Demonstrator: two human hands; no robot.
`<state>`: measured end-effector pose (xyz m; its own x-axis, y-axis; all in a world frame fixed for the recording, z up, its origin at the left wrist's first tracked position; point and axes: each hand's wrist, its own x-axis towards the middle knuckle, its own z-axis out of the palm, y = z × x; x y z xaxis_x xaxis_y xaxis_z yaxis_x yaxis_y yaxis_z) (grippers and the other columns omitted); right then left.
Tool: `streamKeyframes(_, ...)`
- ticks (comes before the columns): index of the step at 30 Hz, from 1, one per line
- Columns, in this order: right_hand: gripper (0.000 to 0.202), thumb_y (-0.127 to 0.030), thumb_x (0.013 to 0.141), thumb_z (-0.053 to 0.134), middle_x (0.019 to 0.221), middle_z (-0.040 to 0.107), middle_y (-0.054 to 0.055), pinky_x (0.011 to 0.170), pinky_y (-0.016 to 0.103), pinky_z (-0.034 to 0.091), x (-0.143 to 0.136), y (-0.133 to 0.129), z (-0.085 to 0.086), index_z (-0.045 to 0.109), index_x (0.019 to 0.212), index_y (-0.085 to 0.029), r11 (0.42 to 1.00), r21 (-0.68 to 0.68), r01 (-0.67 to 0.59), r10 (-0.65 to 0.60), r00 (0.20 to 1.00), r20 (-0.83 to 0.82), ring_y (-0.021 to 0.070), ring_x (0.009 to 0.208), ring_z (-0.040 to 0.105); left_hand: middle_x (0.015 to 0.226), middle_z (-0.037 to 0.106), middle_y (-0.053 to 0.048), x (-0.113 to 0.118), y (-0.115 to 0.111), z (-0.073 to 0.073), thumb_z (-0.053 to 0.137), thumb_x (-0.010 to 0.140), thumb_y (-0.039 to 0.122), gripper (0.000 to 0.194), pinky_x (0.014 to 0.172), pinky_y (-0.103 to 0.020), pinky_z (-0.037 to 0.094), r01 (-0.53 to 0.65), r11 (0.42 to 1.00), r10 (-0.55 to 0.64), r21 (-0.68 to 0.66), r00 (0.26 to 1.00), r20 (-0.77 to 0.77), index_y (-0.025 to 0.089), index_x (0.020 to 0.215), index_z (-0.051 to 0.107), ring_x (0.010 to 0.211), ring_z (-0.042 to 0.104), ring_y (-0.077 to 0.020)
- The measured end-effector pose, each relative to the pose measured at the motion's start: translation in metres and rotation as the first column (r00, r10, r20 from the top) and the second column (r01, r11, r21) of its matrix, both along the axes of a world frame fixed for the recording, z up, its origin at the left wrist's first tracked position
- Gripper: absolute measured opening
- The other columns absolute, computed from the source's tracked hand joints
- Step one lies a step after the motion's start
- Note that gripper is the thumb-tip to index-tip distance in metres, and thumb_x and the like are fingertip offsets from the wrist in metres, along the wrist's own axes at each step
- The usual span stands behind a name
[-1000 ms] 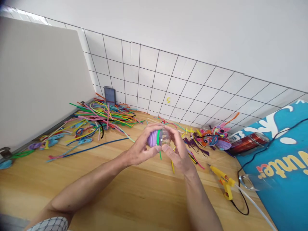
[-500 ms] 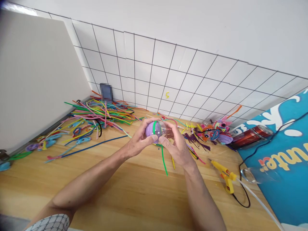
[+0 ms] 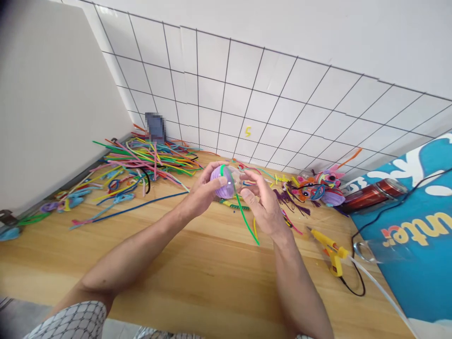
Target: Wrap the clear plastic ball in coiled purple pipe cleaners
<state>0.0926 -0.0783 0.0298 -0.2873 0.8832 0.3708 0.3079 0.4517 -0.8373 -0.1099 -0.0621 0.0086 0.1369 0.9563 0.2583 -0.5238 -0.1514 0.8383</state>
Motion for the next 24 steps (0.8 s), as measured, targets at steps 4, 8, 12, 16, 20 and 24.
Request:
streamKeyframes(4, 0.041, -0.053, 0.106, 0.061, 0.135, 0.076, 0.009, 0.096, 0.050, 0.065, 0.002, 0.004, -0.002, 0.063, 0.141, -0.032, 0.995, 0.087, 0.052, -0.059, 0.996, 0.074, 0.0260, 0.103, 0.079, 0.104, 0.071, 0.000, 0.001, 0.002, 0.009, 0.094, 0.070, 0.044, 0.056, 0.073, -0.024, 0.055, 0.004, 0.984, 0.028, -0.181, 0.984, 0.177, 0.022, 0.113, 0.066, 0.086, 0.067, -0.0136)
streamKeyframes(8, 0.025, -0.039, 0.104, 0.066, 0.116, 0.079, 0.005, 0.089, 0.047, 0.065, 0.002, 0.007, -0.004, 0.070, 0.128, -0.031, 0.974, 0.215, 0.066, -0.100, 0.984, 0.149, 0.0243, 0.096, 0.078, 0.104, 0.071, 0.000, -0.002, 0.005, 0.012, 0.095, 0.068, 0.045, 0.056, 0.074, -0.027, 0.062, 0.056, 0.964, 0.012, -0.260, 0.967, 0.255, 0.021, 0.108, 0.064, 0.087, 0.068, -0.0142)
streamKeyframes(12, 0.015, -0.030, 0.099, 0.070, 0.110, 0.079, 0.005, 0.087, 0.046, 0.065, -0.001, 0.009, -0.003, 0.074, 0.114, -0.032, 0.937, 0.345, -0.059, -0.038, 0.962, 0.269, 0.0254, 0.097, 0.076, 0.104, 0.071, -0.001, -0.005, 0.009, 0.008, 0.093, 0.072, 0.046, 0.052, 0.083, -0.037, 0.066, 0.075, 0.952, 0.010, -0.295, 0.961, 0.278, 0.022, 0.104, 0.061, 0.091, 0.069, -0.0167)
streamKeyframes(16, 0.012, -0.031, 0.097, 0.072, 0.109, 0.080, 0.005, 0.093, 0.051, 0.064, -0.005, 0.010, -0.004, 0.075, 0.108, -0.033, 0.915, 0.392, -0.093, -0.042, 0.946, 0.322, 0.0286, 0.103, 0.075, 0.103, 0.070, 0.000, -0.006, 0.010, 0.006, 0.093, 0.072, 0.044, 0.049, 0.083, -0.037, 0.067, 0.055, 0.947, 0.042, -0.315, 0.955, 0.293, 0.021, 0.102, 0.062, 0.091, 0.068, -0.0165)
streamKeyframes(20, 0.012, -0.029, 0.101, 0.066, 0.108, 0.080, 0.005, 0.089, 0.049, 0.063, -0.005, 0.011, -0.007, 0.074, 0.110, -0.032, 0.916, 0.395, -0.075, -0.064, 0.942, 0.328, 0.0276, 0.101, 0.076, 0.106, 0.071, -0.003, -0.006, 0.011, 0.006, 0.091, 0.075, 0.046, 0.046, 0.083, -0.037, 0.066, 0.067, 0.947, 0.024, -0.313, 0.960, 0.278, 0.020, 0.103, 0.065, 0.093, 0.069, -0.0182)
streamKeyframes(24, 0.016, -0.027, 0.104, 0.060, 0.105, 0.080, 0.005, 0.085, 0.045, 0.063, -0.001, 0.015, -0.010, 0.073, 0.111, -0.031, 0.918, 0.394, -0.053, -0.078, 0.948, 0.309, 0.0253, 0.092, 0.075, 0.109, 0.072, -0.005, -0.008, 0.012, 0.006, 0.088, 0.076, 0.049, 0.045, 0.079, -0.031, 0.061, 0.053, 0.941, 0.032, -0.335, 0.970, 0.242, 0.020, 0.104, 0.068, 0.091, 0.067, -0.0172)
